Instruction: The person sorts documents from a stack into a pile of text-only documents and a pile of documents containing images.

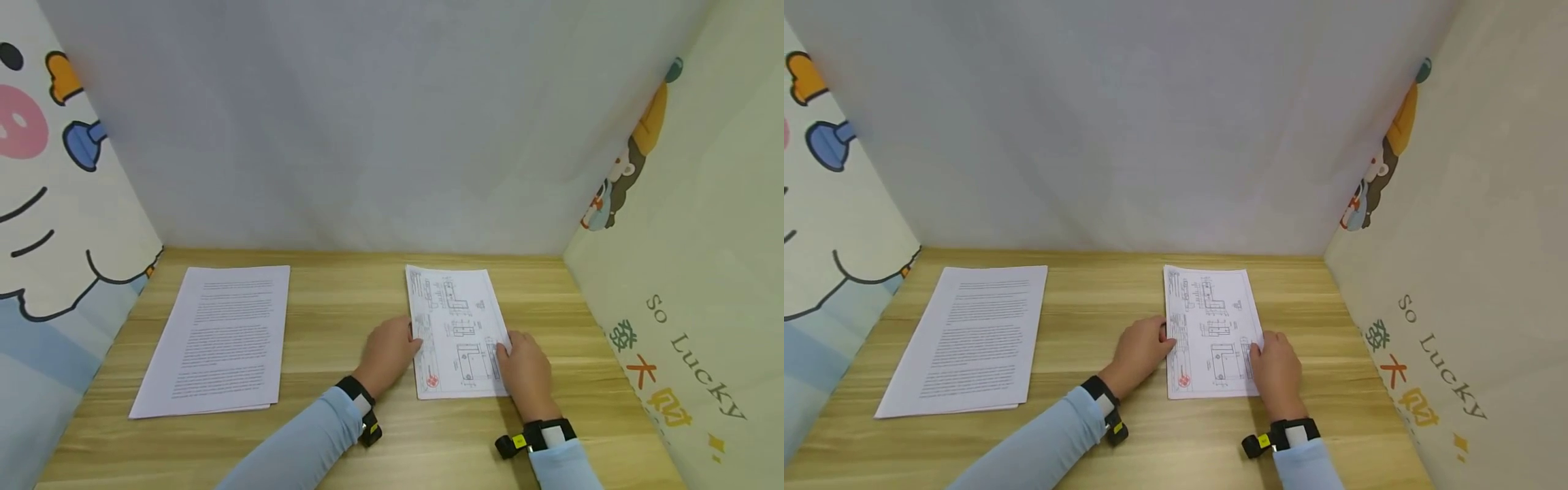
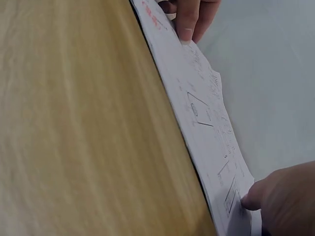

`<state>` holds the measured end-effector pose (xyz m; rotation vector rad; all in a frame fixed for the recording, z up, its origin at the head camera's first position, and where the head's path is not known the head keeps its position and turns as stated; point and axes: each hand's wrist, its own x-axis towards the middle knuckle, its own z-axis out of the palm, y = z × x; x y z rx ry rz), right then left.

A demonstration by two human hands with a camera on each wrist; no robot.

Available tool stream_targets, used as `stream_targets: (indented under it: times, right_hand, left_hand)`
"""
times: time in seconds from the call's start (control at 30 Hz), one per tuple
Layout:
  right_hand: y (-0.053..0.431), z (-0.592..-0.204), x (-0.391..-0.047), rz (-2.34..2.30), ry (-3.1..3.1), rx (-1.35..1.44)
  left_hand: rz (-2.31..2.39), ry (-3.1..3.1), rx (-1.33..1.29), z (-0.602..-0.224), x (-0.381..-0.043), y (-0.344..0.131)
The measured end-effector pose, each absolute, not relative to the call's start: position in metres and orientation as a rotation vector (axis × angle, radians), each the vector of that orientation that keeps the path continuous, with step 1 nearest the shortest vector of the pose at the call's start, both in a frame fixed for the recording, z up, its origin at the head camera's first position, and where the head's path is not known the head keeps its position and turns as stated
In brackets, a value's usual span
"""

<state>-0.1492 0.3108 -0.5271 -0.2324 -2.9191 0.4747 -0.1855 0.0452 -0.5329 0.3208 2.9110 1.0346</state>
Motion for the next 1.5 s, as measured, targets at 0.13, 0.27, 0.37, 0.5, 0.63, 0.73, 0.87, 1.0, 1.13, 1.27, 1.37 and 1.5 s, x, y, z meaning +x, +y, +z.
stream_targets:
  times: [0.13, 0.27, 0.37, 0.5, 0.63, 0.73, 0.87, 1.0, 1.13, 1.27, 1.37, 1.5]
  right_hand:
    - [0.311, -0.528, -0.148, 0.397, -2.913, -0.238]
    - [0.311, -0.528, -0.147, 0.378, -2.908, -0.244]
    - [0.311, -0.529, -0.147, 0.373, -2.909, -0.253]
    - [0.312, -0.529, -0.146, 0.37, -2.9, -0.261]
    - [0.306, -0.523, -0.145, 0.416, -2.866, -0.247]
    - [0.294, -0.514, -0.146, 0.514, -2.835, -0.216]
    - [0.271, -0.495, -0.148, 0.738, -2.813, -0.152]
    - [0.247, -0.479, -0.15, 0.998, -2.801, -0.066]
    - [0.225, -0.476, -0.153, 1.211, -2.805, -0.015]
    - [0.199, -0.479, -0.154, 1.432, -2.815, 0.032]
    - [0.176, -0.481, -0.152, 1.571, -2.834, 0.117]
    - [0.142, -0.481, -0.15, 1.698, -2.867, 0.266]
  left_hand:
    - [0.975, 2.936, 0.318, -0.53, -0.185, 0.045]
    - [0.946, 2.948, 0.318, -0.529, -0.185, 0.046]
    - [0.927, 2.962, 0.325, -0.53, -0.185, 0.046]
    - [0.941, 2.972, 0.347, -0.53, -0.185, 0.046]
    - [0.994, 2.965, 0.355, -0.527, -0.185, 0.042]
    - [1.035, 2.972, 0.316, -0.52, -0.186, 0.033]
    - [1.103, 2.986, 0.215, -0.506, -0.188, 0.012]
    - [1.142, 3.006, 0.152, -0.489, -0.188, -0.024]
    - [1.11, 3.048, 0.114, -0.472, -0.185, -0.072]
    - [1.04, 3.112, 0.024, -0.462, -0.178, -0.126]
    - [0.984, 3.172, -0.078, -0.459, -0.17, -0.164]
    - [0.906, 3.199, -0.257, -0.458, -0.159, -0.209]
